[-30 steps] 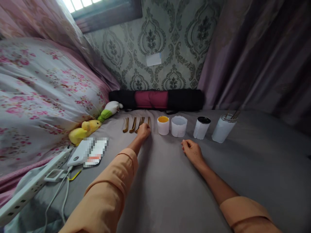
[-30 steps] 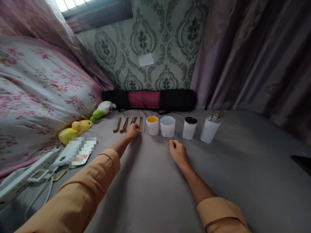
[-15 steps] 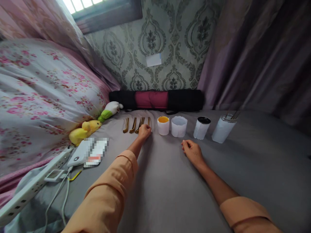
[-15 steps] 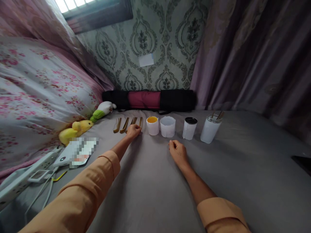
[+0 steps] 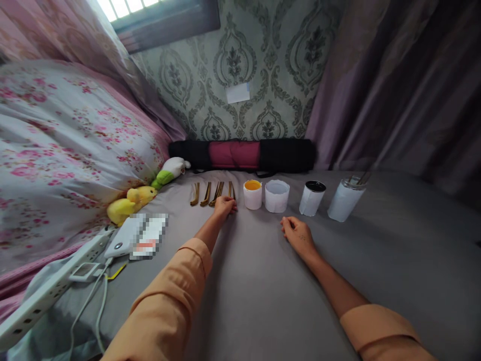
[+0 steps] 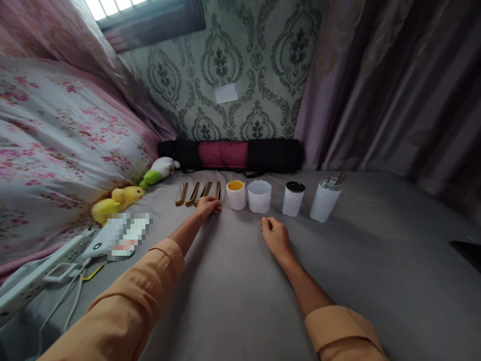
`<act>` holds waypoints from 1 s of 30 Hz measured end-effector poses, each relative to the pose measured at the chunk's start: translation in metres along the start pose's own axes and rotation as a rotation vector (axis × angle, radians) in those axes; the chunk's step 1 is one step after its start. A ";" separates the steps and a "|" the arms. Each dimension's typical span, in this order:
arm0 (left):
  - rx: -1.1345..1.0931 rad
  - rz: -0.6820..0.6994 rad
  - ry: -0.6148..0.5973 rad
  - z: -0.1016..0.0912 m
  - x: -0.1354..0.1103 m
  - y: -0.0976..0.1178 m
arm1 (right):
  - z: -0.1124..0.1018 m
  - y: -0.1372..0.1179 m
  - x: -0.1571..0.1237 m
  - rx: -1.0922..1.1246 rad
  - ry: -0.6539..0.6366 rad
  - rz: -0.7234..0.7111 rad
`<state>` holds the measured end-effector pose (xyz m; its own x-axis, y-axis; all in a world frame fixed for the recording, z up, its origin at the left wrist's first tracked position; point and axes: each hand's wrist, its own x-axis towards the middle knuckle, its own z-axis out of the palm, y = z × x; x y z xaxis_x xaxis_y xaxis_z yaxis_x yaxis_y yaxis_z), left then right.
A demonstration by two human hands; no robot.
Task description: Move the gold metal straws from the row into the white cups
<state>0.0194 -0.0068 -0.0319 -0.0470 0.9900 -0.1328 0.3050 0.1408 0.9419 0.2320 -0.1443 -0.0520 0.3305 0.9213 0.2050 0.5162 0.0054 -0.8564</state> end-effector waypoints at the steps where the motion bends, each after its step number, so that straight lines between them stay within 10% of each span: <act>1: -0.033 -0.005 -0.005 0.000 -0.001 0.000 | 0.000 0.000 0.000 -0.001 0.001 0.000; 30: -0.595 -0.091 -0.172 0.006 -0.037 -0.006 | -0.001 -0.003 -0.002 -0.006 -0.010 0.014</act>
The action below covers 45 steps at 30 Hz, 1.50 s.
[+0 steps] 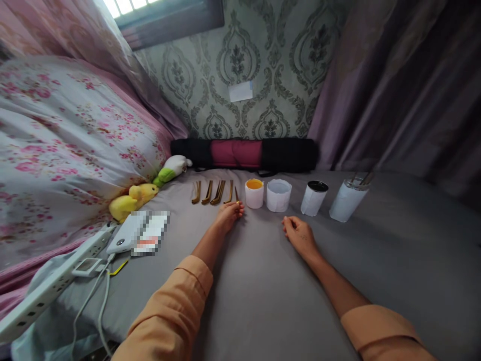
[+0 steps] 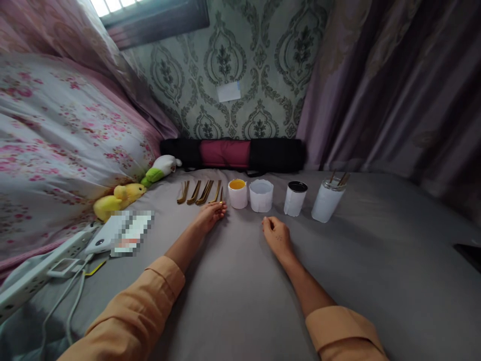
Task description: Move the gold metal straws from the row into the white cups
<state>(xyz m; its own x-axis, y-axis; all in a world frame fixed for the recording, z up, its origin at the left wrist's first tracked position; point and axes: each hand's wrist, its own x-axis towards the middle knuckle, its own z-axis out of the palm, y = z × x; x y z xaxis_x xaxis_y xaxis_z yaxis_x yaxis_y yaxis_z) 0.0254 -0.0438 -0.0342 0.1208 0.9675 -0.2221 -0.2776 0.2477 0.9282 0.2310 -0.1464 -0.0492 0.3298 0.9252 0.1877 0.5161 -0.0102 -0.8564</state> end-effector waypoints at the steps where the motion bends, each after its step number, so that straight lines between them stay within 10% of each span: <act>1: -0.012 -0.003 -0.007 0.000 -0.002 -0.001 | 0.000 -0.001 0.000 -0.001 0.001 0.001; 45: -0.226 0.005 -0.184 0.006 -0.052 -0.024 | 0.005 -0.008 0.001 0.146 -0.055 0.119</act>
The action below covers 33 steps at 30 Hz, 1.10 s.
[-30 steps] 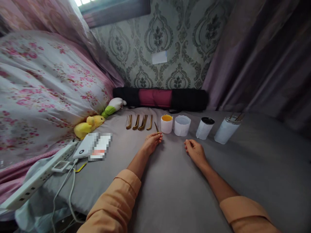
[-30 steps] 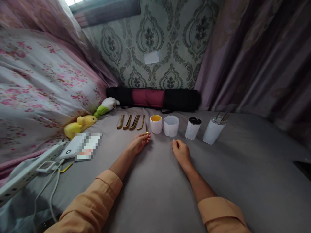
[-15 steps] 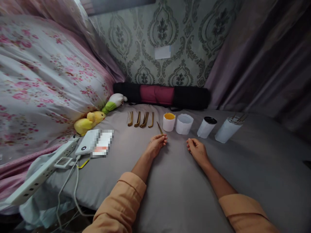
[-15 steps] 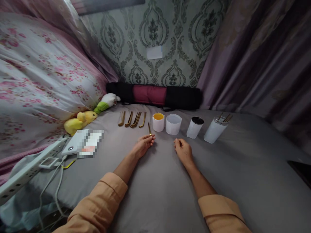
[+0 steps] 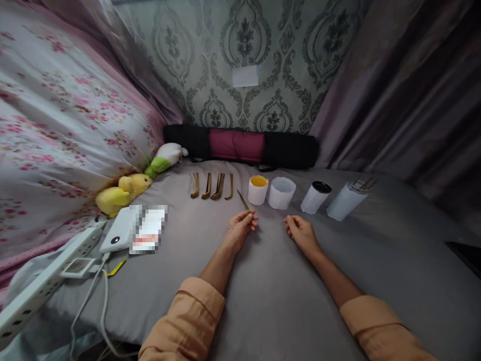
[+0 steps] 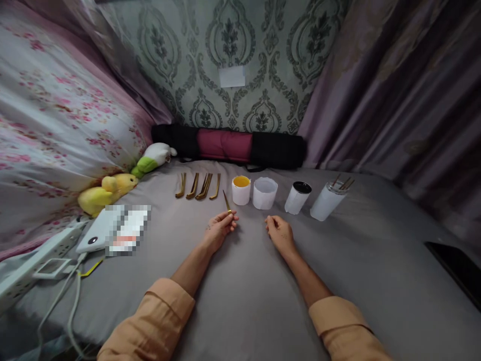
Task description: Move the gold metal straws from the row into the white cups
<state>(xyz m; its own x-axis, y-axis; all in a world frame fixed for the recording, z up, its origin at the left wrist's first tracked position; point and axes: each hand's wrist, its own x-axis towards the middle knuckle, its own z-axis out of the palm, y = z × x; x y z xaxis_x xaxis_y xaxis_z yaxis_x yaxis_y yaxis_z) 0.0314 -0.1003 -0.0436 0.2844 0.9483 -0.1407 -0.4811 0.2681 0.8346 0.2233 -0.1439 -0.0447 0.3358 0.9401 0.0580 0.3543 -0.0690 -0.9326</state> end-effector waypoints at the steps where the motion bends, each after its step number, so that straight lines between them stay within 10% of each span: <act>1: 0.008 0.000 0.001 0.000 0.000 0.000 | 0.000 -0.001 0.001 0.016 -0.012 0.036; 9: 0.087 0.021 0.018 0.002 -0.001 0.000 | 0.003 -0.009 0.006 0.091 -0.019 0.206; 33: 0.654 0.313 0.093 0.012 -0.018 -0.001 | -0.003 -0.003 -0.001 0.039 -0.001 0.039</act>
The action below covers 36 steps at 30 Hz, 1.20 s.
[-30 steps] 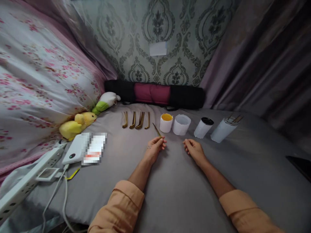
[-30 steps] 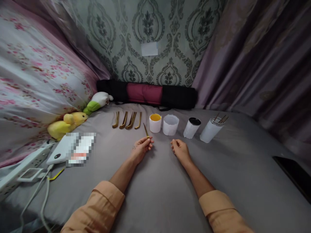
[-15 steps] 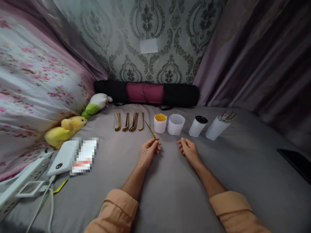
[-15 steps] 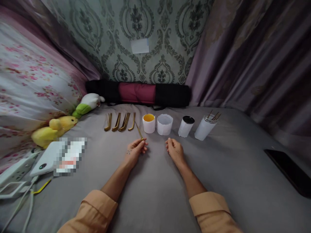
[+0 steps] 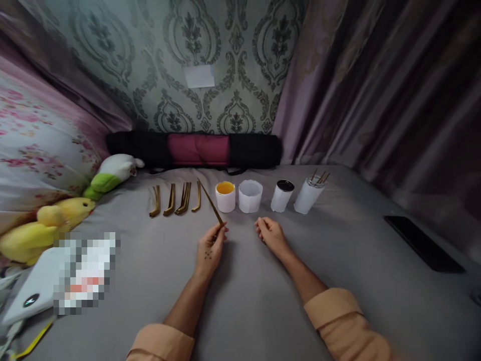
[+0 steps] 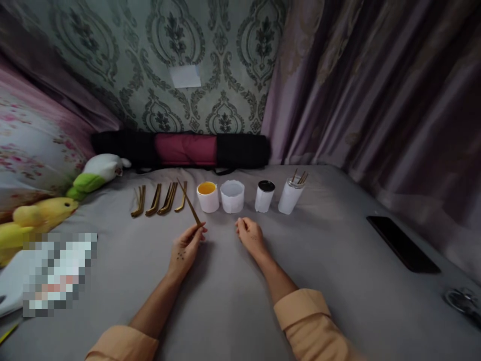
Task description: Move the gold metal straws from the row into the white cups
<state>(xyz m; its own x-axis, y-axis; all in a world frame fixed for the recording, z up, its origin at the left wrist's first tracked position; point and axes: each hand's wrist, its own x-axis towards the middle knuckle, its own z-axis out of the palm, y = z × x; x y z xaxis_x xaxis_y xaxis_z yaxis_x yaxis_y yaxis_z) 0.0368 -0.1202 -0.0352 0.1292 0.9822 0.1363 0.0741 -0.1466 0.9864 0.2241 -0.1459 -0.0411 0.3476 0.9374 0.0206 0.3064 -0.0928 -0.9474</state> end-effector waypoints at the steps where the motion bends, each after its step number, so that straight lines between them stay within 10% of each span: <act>1: 0.014 0.016 -0.001 0.000 -0.001 0.001 | 0.000 0.000 0.000 0.003 -0.001 0.001; 36: 0.308 0.302 -0.173 0.002 -0.008 0.002 | 0.001 -0.015 -0.007 0.167 -0.049 -0.031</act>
<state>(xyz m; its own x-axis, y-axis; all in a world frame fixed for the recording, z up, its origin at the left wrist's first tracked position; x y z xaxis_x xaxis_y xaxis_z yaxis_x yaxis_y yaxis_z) 0.0383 -0.1283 -0.0344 0.3510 0.8601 0.3702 0.2943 -0.4767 0.8284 0.2159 -0.1511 -0.0276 0.2957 0.9545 0.0390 0.1631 -0.0102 -0.9866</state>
